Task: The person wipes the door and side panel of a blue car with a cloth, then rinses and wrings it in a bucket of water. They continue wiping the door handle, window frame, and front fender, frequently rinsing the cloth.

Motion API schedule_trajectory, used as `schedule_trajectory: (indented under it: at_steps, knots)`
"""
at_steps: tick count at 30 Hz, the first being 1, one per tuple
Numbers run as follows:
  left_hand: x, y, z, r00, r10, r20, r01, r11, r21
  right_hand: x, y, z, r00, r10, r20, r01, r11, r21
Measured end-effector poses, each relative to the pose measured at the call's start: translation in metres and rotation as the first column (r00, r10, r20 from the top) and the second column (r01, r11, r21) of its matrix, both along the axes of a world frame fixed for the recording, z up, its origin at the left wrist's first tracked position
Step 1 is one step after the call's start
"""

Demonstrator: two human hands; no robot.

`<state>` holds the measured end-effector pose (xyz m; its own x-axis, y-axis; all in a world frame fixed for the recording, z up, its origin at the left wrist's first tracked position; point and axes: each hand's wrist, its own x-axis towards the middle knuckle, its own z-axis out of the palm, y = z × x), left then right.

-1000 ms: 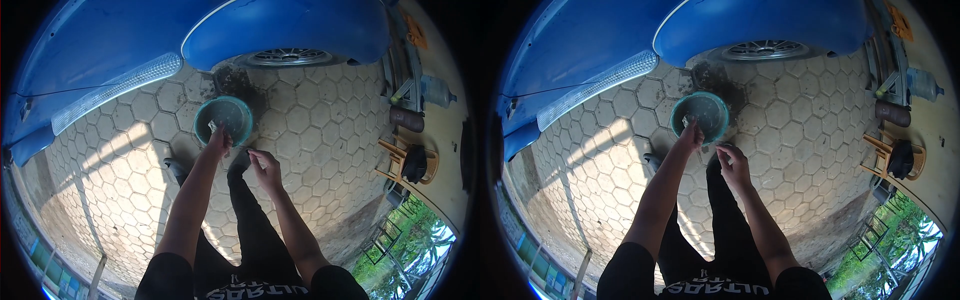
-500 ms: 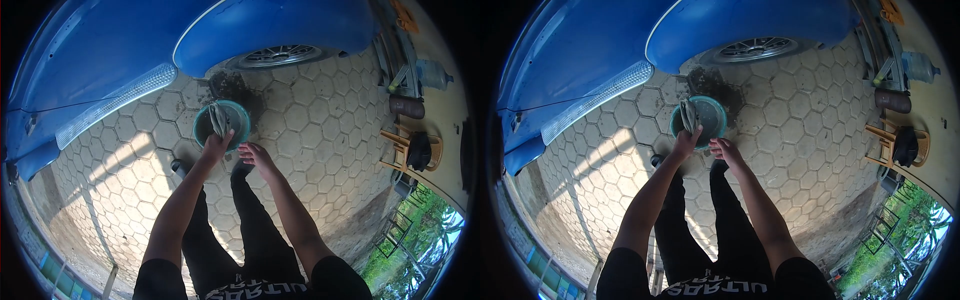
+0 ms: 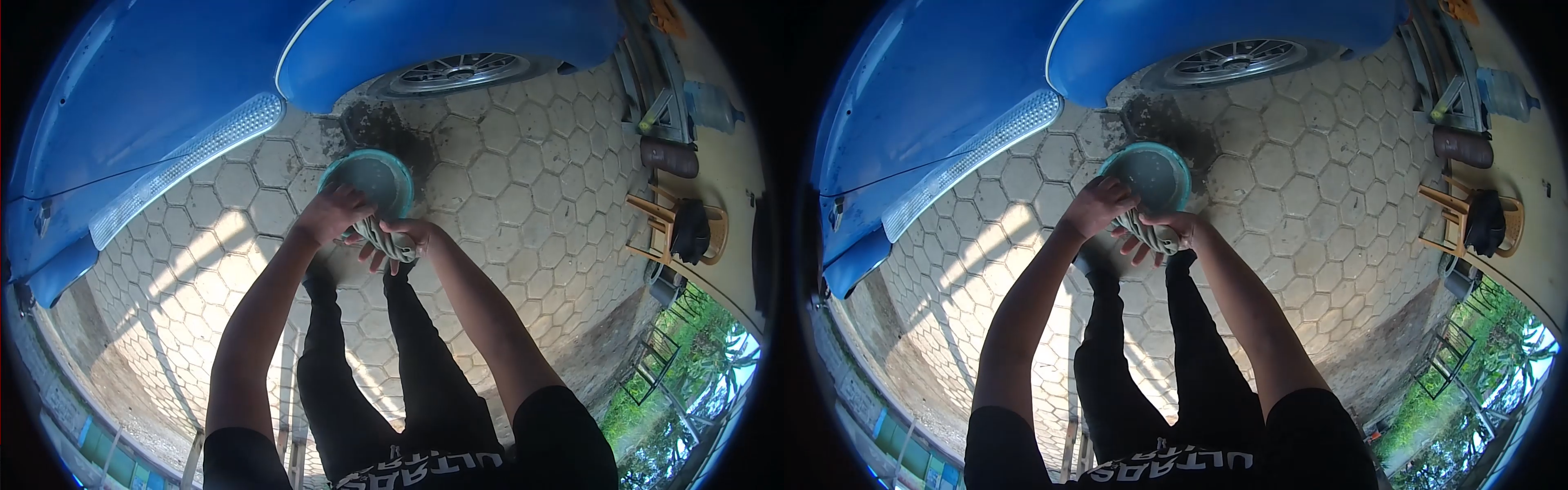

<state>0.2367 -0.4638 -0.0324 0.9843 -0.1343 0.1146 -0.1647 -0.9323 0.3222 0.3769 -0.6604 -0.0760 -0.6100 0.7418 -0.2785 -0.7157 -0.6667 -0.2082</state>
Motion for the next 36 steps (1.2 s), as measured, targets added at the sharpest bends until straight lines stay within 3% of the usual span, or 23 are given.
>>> schedule_trajectory:
  at_steps: [2, 3, 4, 6, 7, 11, 15, 19, 21, 25, 31, 33, 36]
  knots:
    - [-0.003, 0.005, -0.007, 0.993, 0.004, -0.116, -0.006, 1.000, -0.023, 0.006, 0.002, 0.000, 0.972, 0.138, 0.191, -0.132, 0.990, -0.042]
    - [-0.007, 0.004, -0.014, 0.986, 0.009, -0.168, -0.017, 0.999, -0.048, 0.015, 0.015, 0.031, 0.922, 0.255, 0.292, -0.215, 0.963, -0.160]
    - [-0.012, 0.003, -0.022, 0.975, 0.012, -0.220, -0.029, 0.997, -0.074, 0.017, 0.018, 0.024, 0.794, 0.404, 0.454, -0.350, 0.915, -0.201]
    - [-0.022, 0.000, -0.030, 0.913, 0.105, -0.394, -0.139, 0.989, -0.059, 0.022, 0.027, 0.014, 0.394, 0.602, 0.694, -0.548, 0.760, -0.348]
    - [-0.024, -0.001, -0.030, 0.869, 0.148, -0.473, -0.191, 0.981, -0.043, 0.022, 0.029, 0.014, 0.285, 0.536, 0.795, -0.463, 0.803, -0.375]
    - [-0.011, -0.010, 0.002, 0.684, 0.192, -0.704, -0.365, 0.925, -0.102, 0.015, 0.035, -0.002, -0.141, 0.120, 0.983, -0.469, 0.866, -0.173]
    - [-0.010, -0.021, -0.002, 0.548, 0.232, -0.804, -0.616, 0.762, -0.200, 0.014, 0.045, -0.004, -0.343, -0.078, 0.936, -0.459, 0.883, -0.095]
    - [-0.013, -0.025, -0.014, 0.451, 0.123, -0.884, -0.780, 0.536, -0.323, 0.013, 0.047, -0.009, -0.398, -0.211, 0.893, -0.453, 0.891, 0.009]
    - [-0.018, -0.032, -0.031, 0.481, 0.092, -0.872, -0.807, 0.436, -0.399, 0.012, 0.048, -0.010, -0.413, -0.240, 0.878, -0.457, 0.889, 0.027]
    - [-0.027, -0.048, -0.049, 0.462, 0.042, -0.886, -0.862, 0.256, -0.438, 0.012, 0.052, -0.003, -0.410, -0.176, 0.895, -0.487, 0.872, -0.052]
    - [-0.026, -0.069, -0.043, 0.265, -0.132, -0.955, -0.963, -0.094, -0.254, 0.007, 0.052, -0.009, -0.467, -0.241, 0.851, -0.528, 0.848, -0.050]
    - [-0.027, -0.073, -0.040, 0.270, -0.213, -0.939, -0.952, -0.205, -0.227, 0.006, 0.049, -0.014, -0.466, -0.272, 0.842, -0.559, 0.828, -0.041]
    - [-0.031, -0.074, -0.038, 0.306, -0.357, -0.883, -0.918, -0.357, -0.174, 0.001, 0.045, -0.022, -0.504, -0.538, 0.675, -0.624, 0.767, 0.145]
